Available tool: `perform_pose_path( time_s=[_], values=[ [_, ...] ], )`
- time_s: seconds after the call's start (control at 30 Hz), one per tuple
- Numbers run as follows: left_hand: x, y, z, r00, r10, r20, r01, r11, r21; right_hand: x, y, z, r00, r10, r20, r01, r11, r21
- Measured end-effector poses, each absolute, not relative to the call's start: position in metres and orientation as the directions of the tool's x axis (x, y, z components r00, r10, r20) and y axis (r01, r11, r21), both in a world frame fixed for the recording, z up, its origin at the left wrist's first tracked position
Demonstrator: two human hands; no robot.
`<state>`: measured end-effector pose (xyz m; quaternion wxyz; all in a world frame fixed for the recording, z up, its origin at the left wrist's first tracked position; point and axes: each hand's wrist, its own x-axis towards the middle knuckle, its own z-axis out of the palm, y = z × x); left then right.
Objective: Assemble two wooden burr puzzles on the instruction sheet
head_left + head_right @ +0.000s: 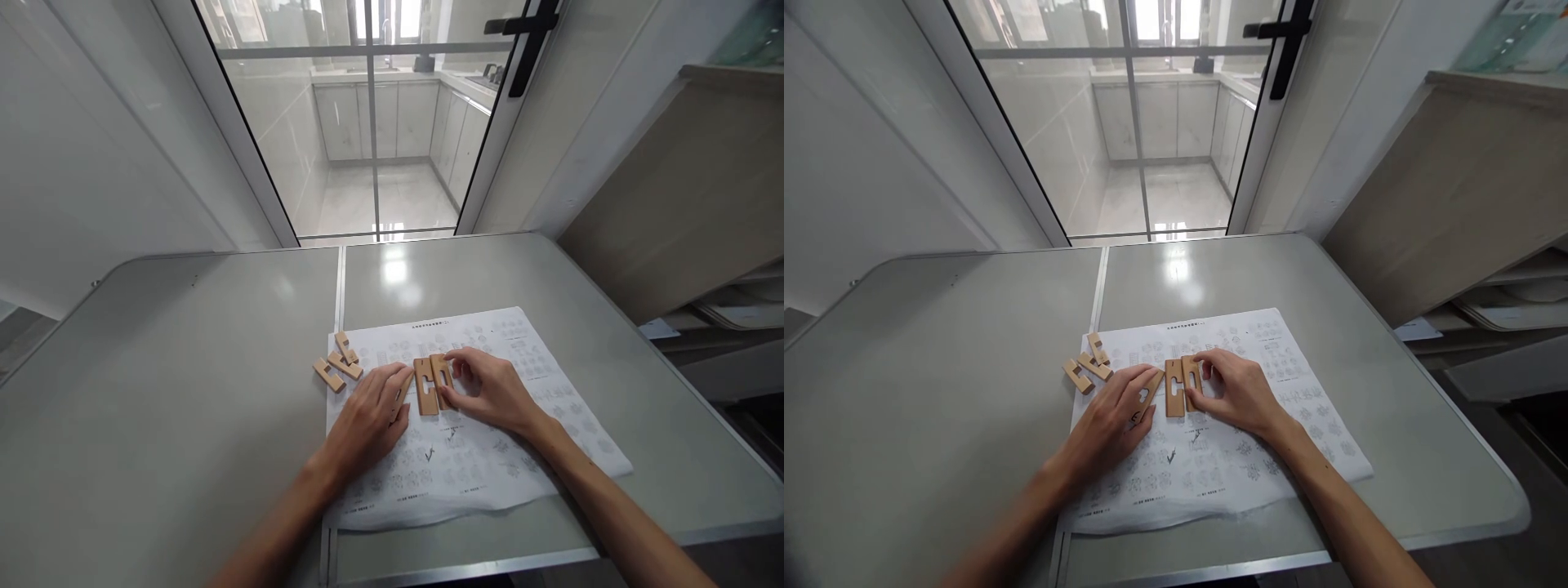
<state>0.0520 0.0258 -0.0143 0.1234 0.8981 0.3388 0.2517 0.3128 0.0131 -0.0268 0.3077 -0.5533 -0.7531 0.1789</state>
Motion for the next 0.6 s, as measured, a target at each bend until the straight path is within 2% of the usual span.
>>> perform_pose_path(
  time_s=[0.1,0.27,0.4,0.6],
  values=[
    [0.053,0.023,-0.013,0.587,0.717,0.375,0.628,-0.696,0.348,0.312,0.013,-0.025,-0.222,0.942,0.253,0.724,0.333,-0.604],
    [0.054,0.017,-0.016,0.544,0.796,0.264,0.724,-0.605,0.331,0.312,0.013,-0.021,-0.228,0.958,0.174,0.705,0.285,-0.650],
    [0.058,0.014,-0.017,0.494,0.836,0.241,0.789,-0.547,0.280,0.311,0.013,-0.018,-0.245,0.954,0.171,0.707,0.296,-0.642],
    [0.059,0.013,-0.014,0.460,0.860,0.222,0.818,-0.507,0.270,0.307,0.011,-0.020,-0.143,0.973,0.181,0.748,0.226,-0.625]
  ],
)
